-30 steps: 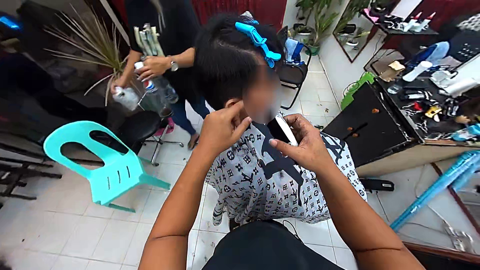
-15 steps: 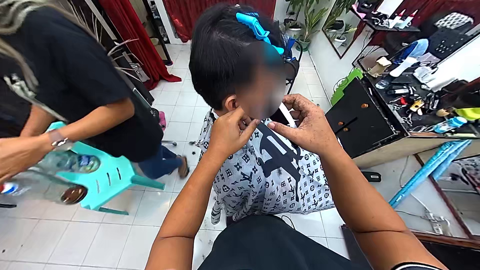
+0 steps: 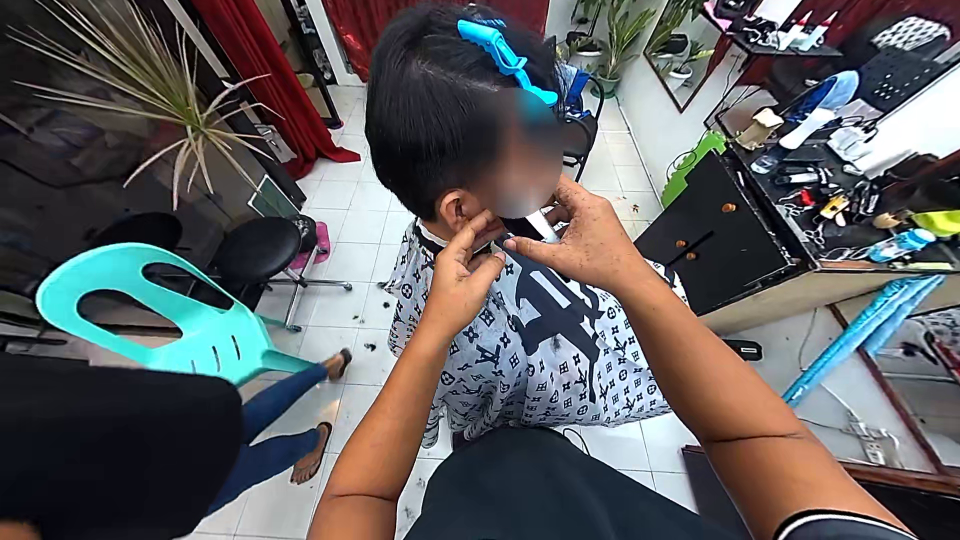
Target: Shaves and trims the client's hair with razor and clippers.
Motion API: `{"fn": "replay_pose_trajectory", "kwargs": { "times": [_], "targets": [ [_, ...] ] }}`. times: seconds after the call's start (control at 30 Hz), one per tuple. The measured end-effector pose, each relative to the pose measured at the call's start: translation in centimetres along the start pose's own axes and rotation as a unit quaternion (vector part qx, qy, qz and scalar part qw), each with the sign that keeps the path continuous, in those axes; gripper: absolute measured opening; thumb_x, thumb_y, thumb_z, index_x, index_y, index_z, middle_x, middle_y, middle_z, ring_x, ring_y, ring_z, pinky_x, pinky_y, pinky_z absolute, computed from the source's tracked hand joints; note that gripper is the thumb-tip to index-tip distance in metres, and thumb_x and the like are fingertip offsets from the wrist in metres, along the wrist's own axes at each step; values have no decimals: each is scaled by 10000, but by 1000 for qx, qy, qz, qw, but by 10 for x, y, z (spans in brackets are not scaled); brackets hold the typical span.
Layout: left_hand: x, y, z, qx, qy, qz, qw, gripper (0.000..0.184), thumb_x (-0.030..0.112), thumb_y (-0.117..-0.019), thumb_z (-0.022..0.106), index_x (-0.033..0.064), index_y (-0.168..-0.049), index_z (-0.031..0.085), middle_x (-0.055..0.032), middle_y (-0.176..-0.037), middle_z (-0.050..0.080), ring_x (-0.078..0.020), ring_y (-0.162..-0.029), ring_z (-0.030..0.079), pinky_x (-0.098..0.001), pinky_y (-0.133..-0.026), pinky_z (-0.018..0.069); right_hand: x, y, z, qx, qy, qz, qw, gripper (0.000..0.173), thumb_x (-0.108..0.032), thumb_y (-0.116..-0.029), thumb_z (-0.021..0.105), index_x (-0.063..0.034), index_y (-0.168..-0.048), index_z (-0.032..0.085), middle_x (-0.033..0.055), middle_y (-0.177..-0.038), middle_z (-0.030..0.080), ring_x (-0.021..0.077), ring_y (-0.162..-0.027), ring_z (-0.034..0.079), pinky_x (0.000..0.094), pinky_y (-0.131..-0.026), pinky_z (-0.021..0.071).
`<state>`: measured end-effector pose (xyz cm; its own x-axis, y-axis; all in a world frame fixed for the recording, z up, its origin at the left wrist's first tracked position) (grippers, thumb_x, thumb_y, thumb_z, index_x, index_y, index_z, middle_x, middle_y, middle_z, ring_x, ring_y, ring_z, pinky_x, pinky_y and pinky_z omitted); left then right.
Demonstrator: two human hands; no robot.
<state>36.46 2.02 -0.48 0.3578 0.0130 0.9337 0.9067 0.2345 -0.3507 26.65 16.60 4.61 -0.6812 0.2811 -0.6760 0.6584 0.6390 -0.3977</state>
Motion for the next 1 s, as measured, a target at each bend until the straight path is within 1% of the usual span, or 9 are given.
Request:
{"fn": "replay_pose_trajectory", "kwargs": {
  "times": [0.13, 0.3, 0.53, 0.7, 0.77, 0.8, 0.83, 0.9, 1.0],
  "targets": [
    [-3, 0, -3, 4, 1, -8, 1000, 495, -10, -957, 494, -12, -1452, 486, -148, -1406, 583, -189, -1265, 595, -350, -1024, 523, -1, -3, 4, -2, 12, -10, 1000, 577, -356, -802, 843, -69, -1246, 613, 69, -1090, 698, 117, -856, 693, 304, -753, 595],
    [-4, 0, -5, 8, 2, -14, 1000, 486, -4, -945, 503, -8, -1431, 501, -142, -1403, 580, -188, -1260, 593, -358, -1014, 527, 0, -4, 4, -8, 29, -14, 999, 567, -386, -808, 829, -69, -1228, 620, 75, -1080, 707, 147, -863, 703, 346, -755, 600],
    [-4, 0, -5, 7, 1, -15, 1000, 487, -15, -943, 512, -1, -1430, 499, -133, -1404, 578, -180, -1259, 591, -347, -1002, 530, 0, -5, 4, -11, 33, -8, 999, 575, -388, -800, 832, -62, -1224, 619, 75, -1077, 706, 134, -817, 699, 335, -731, 597],
    [-4, 0, -5, 11, 6, -10, 1000, 500, -16, -935, 516, -7, -1435, 491, -139, -1401, 577, -186, -1256, 593, -351, -1008, 528, 0, -6, 4, -7, 30, -8, 999, 561, -392, -805, 823, -72, -1223, 627, 71, -1090, 706, 125, -859, 699, 324, -751, 596],
    [-3, 0, -5, 11, 7, -8, 1000, 497, 0, -943, 522, -12, -1438, 487, -143, -1413, 568, -187, -1264, 590, -347, -1019, 524, 3, -3, 4, 2, -23, -14, 1000, 538, -369, -829, 807, -58, -1237, 643, 79, -1114, 667, 106, -872, 678, 274, -731, 590],
    [-2, 1, -4, 12, 7, -7, 1000, 492, 21, -950, 529, -13, -1439, 488, -143, -1424, 561, -186, -1267, 590, -344, -1020, 525, 4, -1, 4, 0, -76, -10, 997, 515, -334, -851, 794, -44, -1250, 648, 73, -1128, 643, 102, -899, 671, 257, -748, 597],
    [0, 1, -4, 10, 9, -7, 1000, 486, 46, -962, 539, -12, -1441, 487, -138, -1431, 557, -181, -1266, 590, -339, -1019, 526, 6, 2, 4, -3, -145, -2, 989, 483, -275, -876, 772, -15, -1263, 646, 73, -1126, 658, 111, -896, 682, 267, -753, 607],
    [3, 1, -1, 2, 18, 1, 1000, 476, 93, -980, 564, -3, -1440, 489, -126, -1425, 562, -177, -1254, 600, -333, -996, 542, 8, 8, 6, -18, -278, 36, 960, 355, -179, -954, 687, 6, -1253, 631, 76, -1042, 725, 143, -805, 730, 316, -695, 651],
    [6, 0, 3, -20, 27, 16, 999, 516, 106, -972, 595, -5, -1460, 472, -133, -1448, 546, -203, -1297, 571, -359, -1019, 538, 12, 11, 7, -35, -366, 79, 927, 298, -192, -1025, 573, -5, -1251, 626, 79, -987, 734, 182, -816, 740, 365, -701, 655]
  ]
}}
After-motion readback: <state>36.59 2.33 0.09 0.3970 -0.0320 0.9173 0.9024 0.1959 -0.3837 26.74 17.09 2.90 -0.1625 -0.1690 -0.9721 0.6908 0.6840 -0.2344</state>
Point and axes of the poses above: each hand's wrist, its own y-axis away from the middle knuckle, its own z-axis out of the palm, x = y × z, the point moved 4 cm from there along -y, towards the middle knuckle
